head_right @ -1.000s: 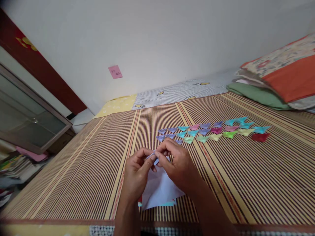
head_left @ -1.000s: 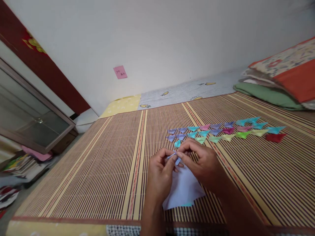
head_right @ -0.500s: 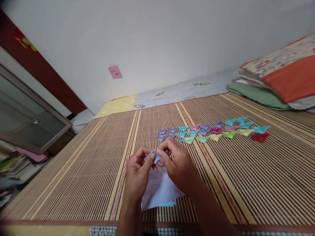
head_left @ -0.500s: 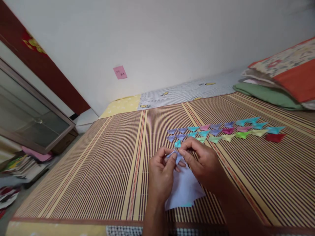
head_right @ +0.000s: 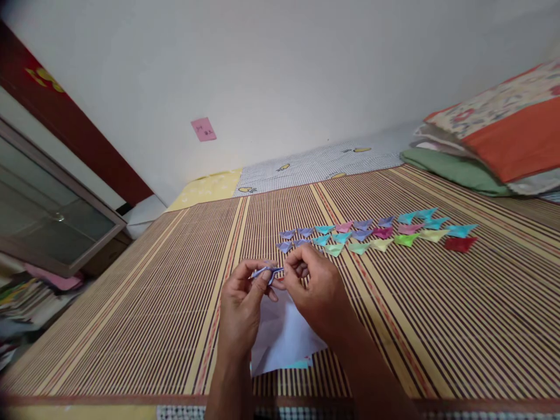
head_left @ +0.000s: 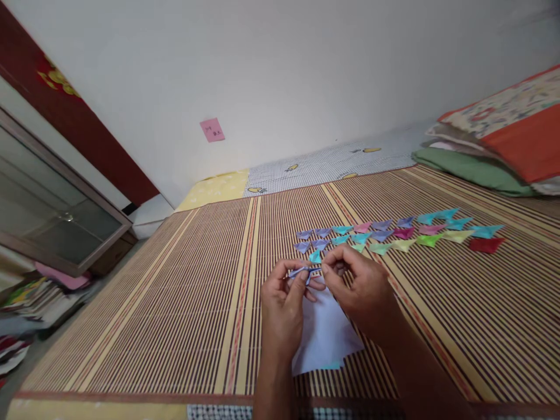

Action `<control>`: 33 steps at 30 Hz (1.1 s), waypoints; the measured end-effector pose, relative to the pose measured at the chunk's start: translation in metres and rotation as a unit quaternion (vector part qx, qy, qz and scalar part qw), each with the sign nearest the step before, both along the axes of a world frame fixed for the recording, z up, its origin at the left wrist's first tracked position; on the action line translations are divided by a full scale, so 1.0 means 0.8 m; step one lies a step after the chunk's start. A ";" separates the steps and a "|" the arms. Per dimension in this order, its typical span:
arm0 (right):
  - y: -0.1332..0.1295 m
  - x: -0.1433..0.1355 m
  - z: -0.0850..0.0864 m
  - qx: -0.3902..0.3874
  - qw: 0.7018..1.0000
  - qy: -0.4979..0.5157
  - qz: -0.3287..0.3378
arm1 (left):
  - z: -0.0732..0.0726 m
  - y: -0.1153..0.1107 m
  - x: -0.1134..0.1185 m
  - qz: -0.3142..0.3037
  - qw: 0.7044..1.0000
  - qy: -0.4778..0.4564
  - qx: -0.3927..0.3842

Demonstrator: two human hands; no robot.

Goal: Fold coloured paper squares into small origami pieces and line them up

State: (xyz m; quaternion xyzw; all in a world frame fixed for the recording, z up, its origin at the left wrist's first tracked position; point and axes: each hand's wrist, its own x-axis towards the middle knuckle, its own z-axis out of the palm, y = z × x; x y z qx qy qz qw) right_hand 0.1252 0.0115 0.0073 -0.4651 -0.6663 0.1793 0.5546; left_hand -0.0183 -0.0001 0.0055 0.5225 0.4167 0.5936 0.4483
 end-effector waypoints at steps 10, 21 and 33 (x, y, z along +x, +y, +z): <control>0.003 0.004 -0.001 0.034 0.999 -0.021 0.001 | -0.001 0.000 0.000 -0.028 1.000 -0.003 0.010; 0.002 0.003 -0.004 0.059 0.997 -0.048 0.032 | -0.004 0.001 0.003 -0.039 0.999 0.004 -0.014; 0.000 0.000 -0.001 0.072 0.994 -0.059 0.050 | -0.001 -0.007 0.005 -0.049 0.998 0.037 -0.027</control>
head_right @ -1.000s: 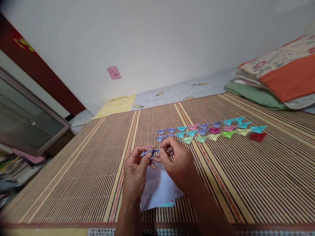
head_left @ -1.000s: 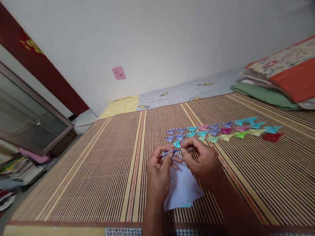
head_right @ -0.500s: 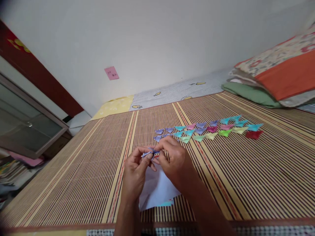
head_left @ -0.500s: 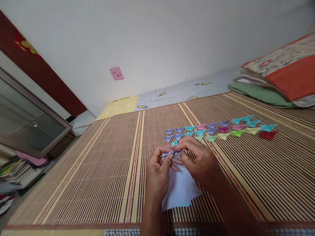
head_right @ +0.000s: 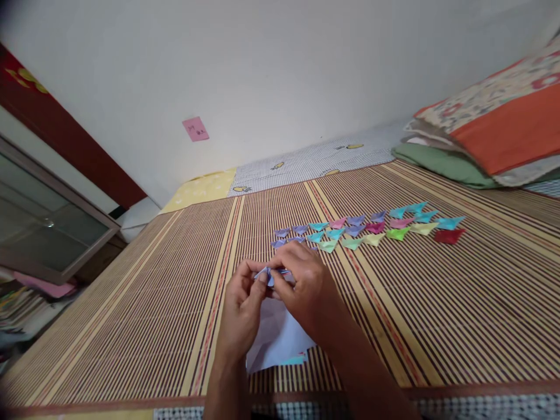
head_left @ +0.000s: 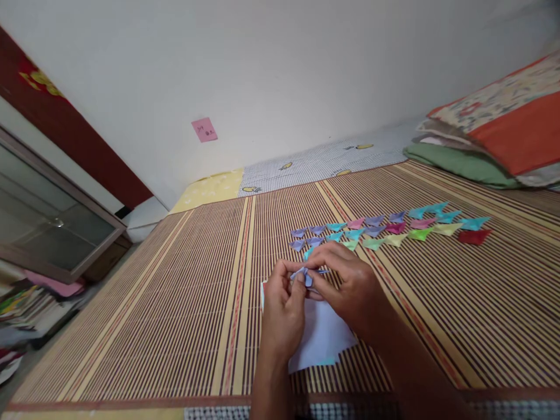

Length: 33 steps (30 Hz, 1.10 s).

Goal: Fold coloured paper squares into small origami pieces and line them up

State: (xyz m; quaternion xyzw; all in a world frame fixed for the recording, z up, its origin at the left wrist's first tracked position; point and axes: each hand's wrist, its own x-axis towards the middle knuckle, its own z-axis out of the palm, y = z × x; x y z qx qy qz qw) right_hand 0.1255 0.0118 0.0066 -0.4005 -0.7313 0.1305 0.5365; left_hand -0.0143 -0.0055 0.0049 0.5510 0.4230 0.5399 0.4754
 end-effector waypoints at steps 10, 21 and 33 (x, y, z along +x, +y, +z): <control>0.002 -0.006 -0.002 0.060 0.995 -0.057 -0.046 | 0.005 0.000 -0.003 0.095 0.991 0.082 0.048; 0.002 -0.014 -0.006 0.086 0.974 -0.186 -0.097 | 0.001 0.003 -0.003 0.076 0.995 0.069 0.002; 0.004 -0.013 -0.010 0.079 0.975 -0.189 -0.082 | 0.000 0.003 -0.005 0.083 0.991 0.103 0.019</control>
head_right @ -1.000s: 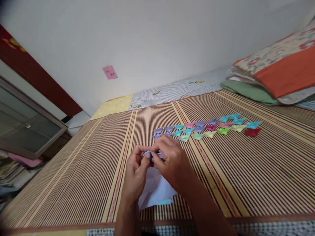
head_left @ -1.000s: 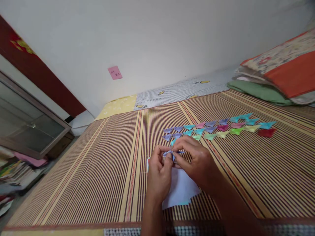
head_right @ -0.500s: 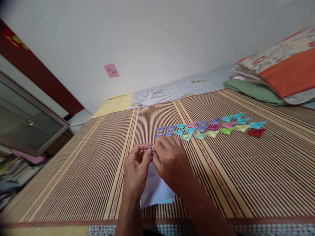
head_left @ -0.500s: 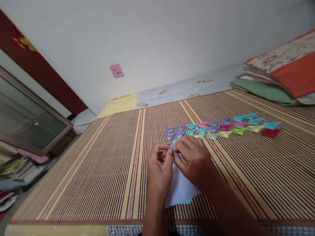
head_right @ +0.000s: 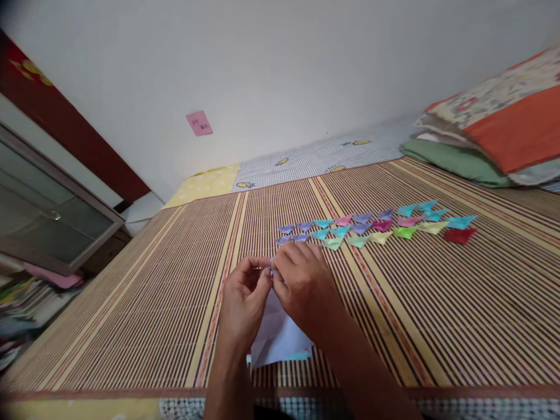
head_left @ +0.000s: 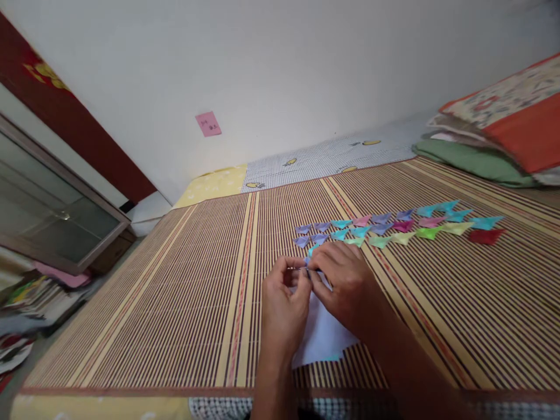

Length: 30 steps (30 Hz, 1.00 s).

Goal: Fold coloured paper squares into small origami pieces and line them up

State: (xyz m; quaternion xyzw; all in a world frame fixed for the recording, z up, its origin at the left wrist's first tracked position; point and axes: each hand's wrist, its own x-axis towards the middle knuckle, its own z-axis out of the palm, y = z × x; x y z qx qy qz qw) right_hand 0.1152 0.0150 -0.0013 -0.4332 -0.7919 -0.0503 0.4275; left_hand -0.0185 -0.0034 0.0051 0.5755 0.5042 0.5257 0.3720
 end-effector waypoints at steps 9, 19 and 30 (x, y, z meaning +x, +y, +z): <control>0.002 0.005 0.001 -0.019 0.998 0.053 0.033 | 0.010 -0.003 -0.006 0.013 0.993 0.093 0.069; 0.003 0.011 0.001 -0.037 0.995 0.086 0.029 | 0.007 -0.004 -0.002 0.013 0.998 0.048 0.044; 0.005 0.012 -0.001 -0.023 0.994 0.099 0.034 | -0.002 -0.001 0.004 -0.003 0.999 -0.038 0.010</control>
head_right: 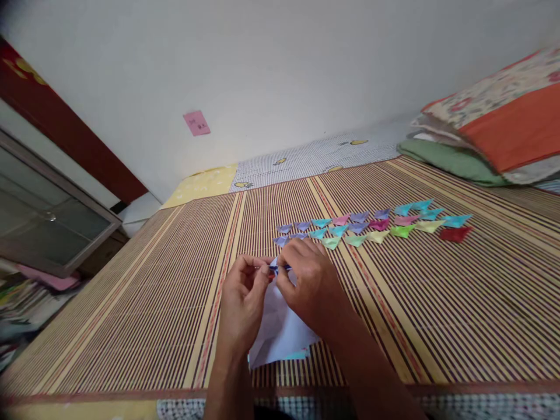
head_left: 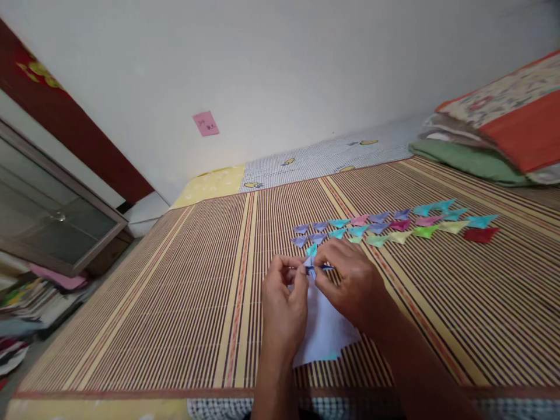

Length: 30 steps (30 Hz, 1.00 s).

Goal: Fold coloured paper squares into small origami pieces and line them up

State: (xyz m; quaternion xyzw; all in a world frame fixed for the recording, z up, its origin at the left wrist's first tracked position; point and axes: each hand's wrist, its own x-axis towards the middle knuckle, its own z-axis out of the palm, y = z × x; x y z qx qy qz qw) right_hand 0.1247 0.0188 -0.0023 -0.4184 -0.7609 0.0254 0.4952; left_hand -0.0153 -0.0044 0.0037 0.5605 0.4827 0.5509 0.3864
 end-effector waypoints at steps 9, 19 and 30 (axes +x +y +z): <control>0.000 -0.004 0.000 0.008 1.000 -0.011 0.009 | 0.000 0.001 0.000 0.020 0.999 0.043 -0.004; -0.001 0.000 0.001 0.001 1.000 0.016 0.015 | 0.002 -0.001 -0.006 -0.006 0.998 0.058 -0.010; -0.002 -0.002 0.005 0.012 1.000 0.004 0.023 | -0.002 0.003 -0.005 0.072 0.996 0.035 -0.041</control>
